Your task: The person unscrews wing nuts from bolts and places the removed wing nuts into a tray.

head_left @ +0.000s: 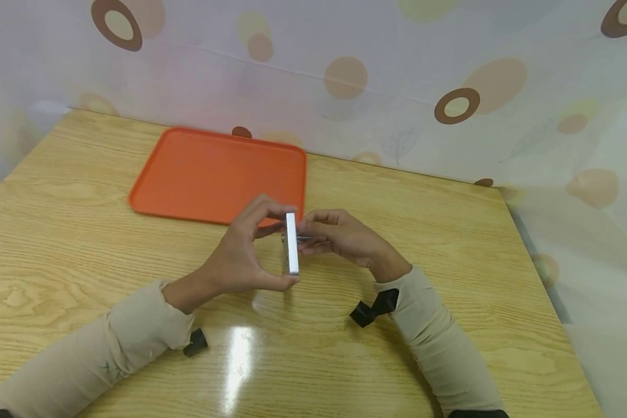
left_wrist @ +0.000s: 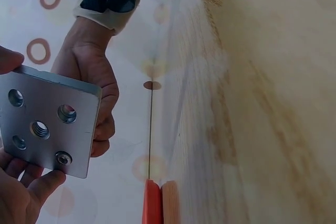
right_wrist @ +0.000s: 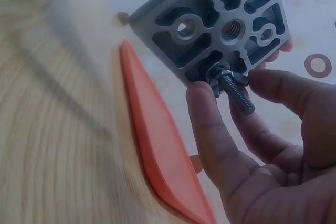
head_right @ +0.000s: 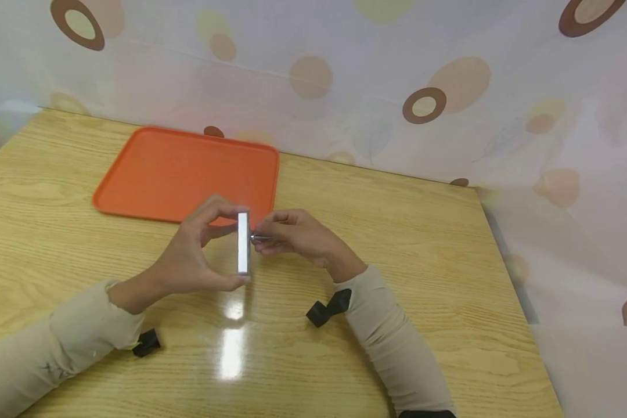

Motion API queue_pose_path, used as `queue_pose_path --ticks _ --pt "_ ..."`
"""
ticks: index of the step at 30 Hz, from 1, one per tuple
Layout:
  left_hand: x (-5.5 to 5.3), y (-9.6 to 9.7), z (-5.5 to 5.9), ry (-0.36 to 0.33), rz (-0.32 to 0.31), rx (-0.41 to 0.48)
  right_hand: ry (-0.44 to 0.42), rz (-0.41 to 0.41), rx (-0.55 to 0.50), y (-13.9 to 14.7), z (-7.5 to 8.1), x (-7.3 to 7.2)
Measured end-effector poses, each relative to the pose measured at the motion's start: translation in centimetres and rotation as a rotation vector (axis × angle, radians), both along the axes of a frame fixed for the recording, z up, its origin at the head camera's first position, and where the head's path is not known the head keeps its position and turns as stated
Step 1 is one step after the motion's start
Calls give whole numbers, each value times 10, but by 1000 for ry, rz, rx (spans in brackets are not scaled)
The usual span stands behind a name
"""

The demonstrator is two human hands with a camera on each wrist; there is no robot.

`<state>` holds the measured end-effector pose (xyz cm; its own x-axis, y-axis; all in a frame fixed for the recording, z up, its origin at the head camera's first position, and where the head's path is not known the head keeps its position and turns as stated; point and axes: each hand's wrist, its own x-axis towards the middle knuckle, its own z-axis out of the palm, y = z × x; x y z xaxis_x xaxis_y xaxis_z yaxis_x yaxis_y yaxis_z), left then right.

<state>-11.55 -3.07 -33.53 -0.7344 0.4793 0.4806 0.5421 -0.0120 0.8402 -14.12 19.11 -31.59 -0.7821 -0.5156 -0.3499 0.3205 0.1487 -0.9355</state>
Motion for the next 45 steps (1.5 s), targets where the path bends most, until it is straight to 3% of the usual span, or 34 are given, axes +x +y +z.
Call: queue_pose_path --ticks 6,22,25,31,34,45 --pt "0 -1 0 -10 10 -2 95 16 29 1 -3 -1" --pt "0 -1 0 -32 0 2 186 63 56 4 -2 0" --pt "0 0 0 -34 -1 1 136 26 70 4 -2 -2" --pt "0 -1 0 -4 8 -3 -114 -49 56 2 -5 -4" --pt "0 -1 1 7 6 0 -185 -45 32 1 -6 -4" --pt "0 0 -1 11 -3 1 -139 24 -25 0 -3 -2"
